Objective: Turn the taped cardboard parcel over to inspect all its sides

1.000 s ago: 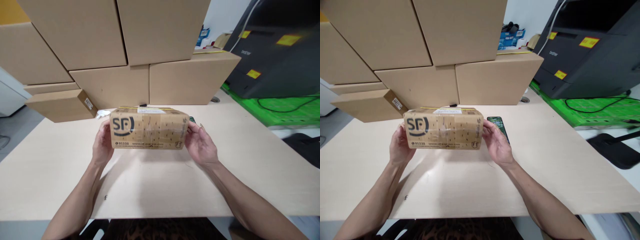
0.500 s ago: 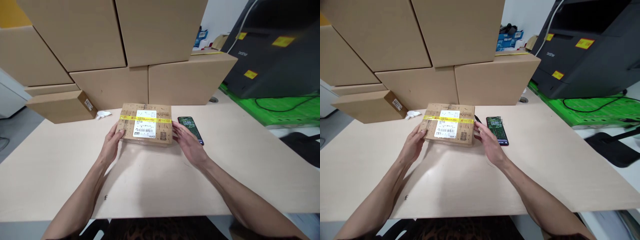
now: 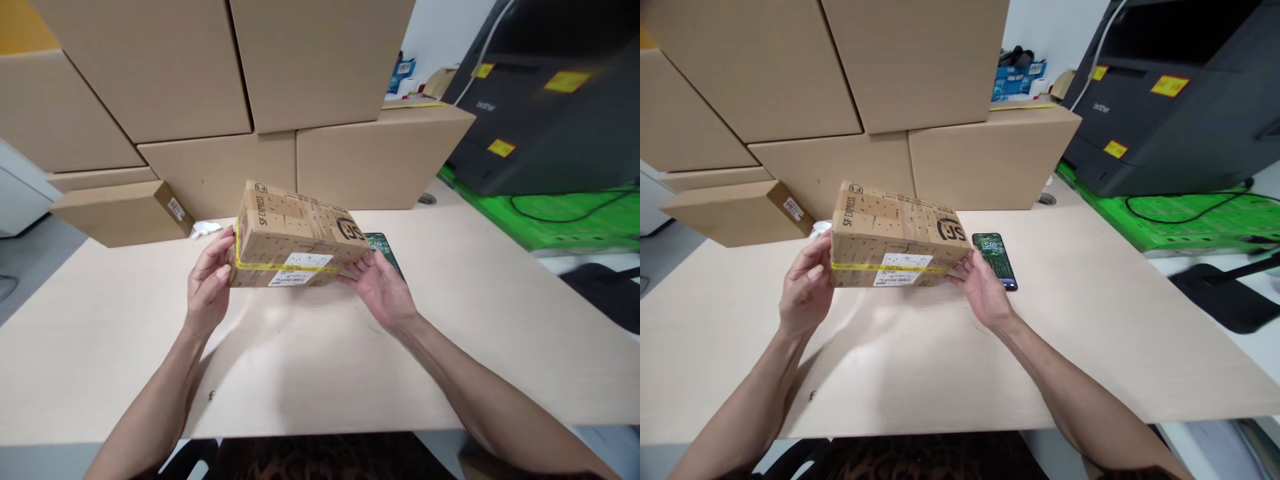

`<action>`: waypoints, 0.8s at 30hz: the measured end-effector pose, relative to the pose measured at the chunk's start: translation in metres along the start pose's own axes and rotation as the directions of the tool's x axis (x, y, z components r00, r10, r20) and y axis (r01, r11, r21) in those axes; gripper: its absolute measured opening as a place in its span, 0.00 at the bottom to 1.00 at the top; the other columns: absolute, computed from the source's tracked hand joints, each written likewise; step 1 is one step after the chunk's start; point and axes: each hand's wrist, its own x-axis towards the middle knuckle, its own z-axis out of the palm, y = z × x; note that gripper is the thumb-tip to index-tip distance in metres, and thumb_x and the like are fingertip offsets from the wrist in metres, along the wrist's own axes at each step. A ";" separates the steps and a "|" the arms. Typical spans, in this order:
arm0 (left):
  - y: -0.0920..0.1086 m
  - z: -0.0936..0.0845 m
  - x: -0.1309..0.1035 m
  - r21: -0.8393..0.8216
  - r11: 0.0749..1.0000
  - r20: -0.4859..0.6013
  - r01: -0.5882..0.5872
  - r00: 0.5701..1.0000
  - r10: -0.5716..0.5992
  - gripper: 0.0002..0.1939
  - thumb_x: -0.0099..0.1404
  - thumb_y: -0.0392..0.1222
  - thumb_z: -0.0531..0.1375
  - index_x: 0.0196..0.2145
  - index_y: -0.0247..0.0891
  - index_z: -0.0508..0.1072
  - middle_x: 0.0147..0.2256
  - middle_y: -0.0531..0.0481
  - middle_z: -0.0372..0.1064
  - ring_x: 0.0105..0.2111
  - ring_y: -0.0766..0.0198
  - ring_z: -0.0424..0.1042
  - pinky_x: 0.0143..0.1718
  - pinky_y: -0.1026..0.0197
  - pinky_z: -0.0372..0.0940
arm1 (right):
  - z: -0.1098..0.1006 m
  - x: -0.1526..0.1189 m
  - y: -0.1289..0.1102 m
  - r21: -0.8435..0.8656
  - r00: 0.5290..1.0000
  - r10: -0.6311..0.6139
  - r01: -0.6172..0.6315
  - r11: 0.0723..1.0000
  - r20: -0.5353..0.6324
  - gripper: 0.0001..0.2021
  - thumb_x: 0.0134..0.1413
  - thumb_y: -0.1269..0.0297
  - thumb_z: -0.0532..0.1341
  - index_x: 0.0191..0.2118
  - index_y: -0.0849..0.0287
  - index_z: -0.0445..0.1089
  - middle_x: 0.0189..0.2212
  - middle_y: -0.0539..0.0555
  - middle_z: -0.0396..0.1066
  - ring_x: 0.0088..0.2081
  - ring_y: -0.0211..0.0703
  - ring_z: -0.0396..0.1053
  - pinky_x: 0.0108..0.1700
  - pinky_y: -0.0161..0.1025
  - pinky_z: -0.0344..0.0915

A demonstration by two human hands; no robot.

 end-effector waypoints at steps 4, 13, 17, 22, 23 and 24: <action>0.008 -0.004 0.001 0.037 0.991 -0.065 -0.126 0.990 0.128 0.15 0.60 0.60 0.72 0.39 0.52 0.86 0.57 0.50 0.80 0.68 0.40 0.68 0.69 0.39 0.65 | -0.002 0.001 -0.003 0.015 1.000 0.011 -0.011 1.000 -0.013 0.20 0.56 0.35 0.67 0.39 0.46 0.78 0.46 0.51 0.84 0.56 0.58 0.77 0.57 0.60 0.73; -0.001 0.000 0.000 0.293 0.940 -0.021 0.175 0.984 -0.176 0.24 0.61 0.59 0.73 0.49 0.43 0.83 0.62 0.43 0.73 0.70 0.42 0.64 0.75 0.40 0.55 | 0.004 -0.004 -0.007 -0.118 0.997 0.072 -0.074 0.990 -0.027 0.18 0.47 0.45 0.76 0.39 0.50 0.83 0.44 0.52 0.85 0.53 0.56 0.79 0.56 0.50 0.73; -0.015 -0.001 -0.005 0.188 0.956 0.011 0.224 0.973 -0.230 0.36 0.62 0.61 0.72 0.64 0.48 0.70 0.64 0.42 0.70 0.66 0.44 0.69 0.67 0.42 0.67 | 0.007 -0.008 -0.013 -0.142 1.000 -0.007 0.010 0.990 0.018 0.18 0.49 0.50 0.77 0.45 0.48 0.82 0.50 0.52 0.84 0.55 0.54 0.78 0.63 0.52 0.69; -0.018 -0.007 0.000 0.247 0.935 -0.104 0.253 0.967 -0.234 0.40 0.60 0.59 0.74 0.66 0.49 0.68 0.72 0.40 0.61 0.75 0.41 0.57 0.74 0.41 0.58 | 0.002 -0.006 -0.014 -0.176 0.999 -0.035 0.035 0.984 0.002 0.20 0.50 0.45 0.76 0.48 0.47 0.83 0.53 0.54 0.83 0.59 0.56 0.77 0.68 0.56 0.66; -0.018 -0.007 0.002 0.255 0.908 -0.102 0.332 0.943 -0.316 0.40 0.60 0.60 0.74 0.65 0.46 0.69 0.70 0.37 0.63 0.74 0.39 0.59 0.72 0.39 0.59 | 0.001 -0.006 -0.012 -0.212 1.000 0.002 -0.007 0.977 -0.023 0.21 0.50 0.45 0.76 0.48 0.47 0.82 0.53 0.54 0.84 0.60 0.57 0.76 0.68 0.57 0.65; -0.017 -0.007 0.003 0.250 0.883 -0.075 0.396 0.918 -0.390 0.39 0.60 0.60 0.74 0.64 0.43 0.70 0.68 0.36 0.66 0.72 0.37 0.62 0.71 0.37 0.61 | 0.001 -0.006 -0.010 -0.242 0.998 0.039 -0.048 0.969 -0.040 0.22 0.50 0.44 0.77 0.49 0.47 0.82 0.53 0.54 0.84 0.61 0.58 0.75 0.69 0.58 0.65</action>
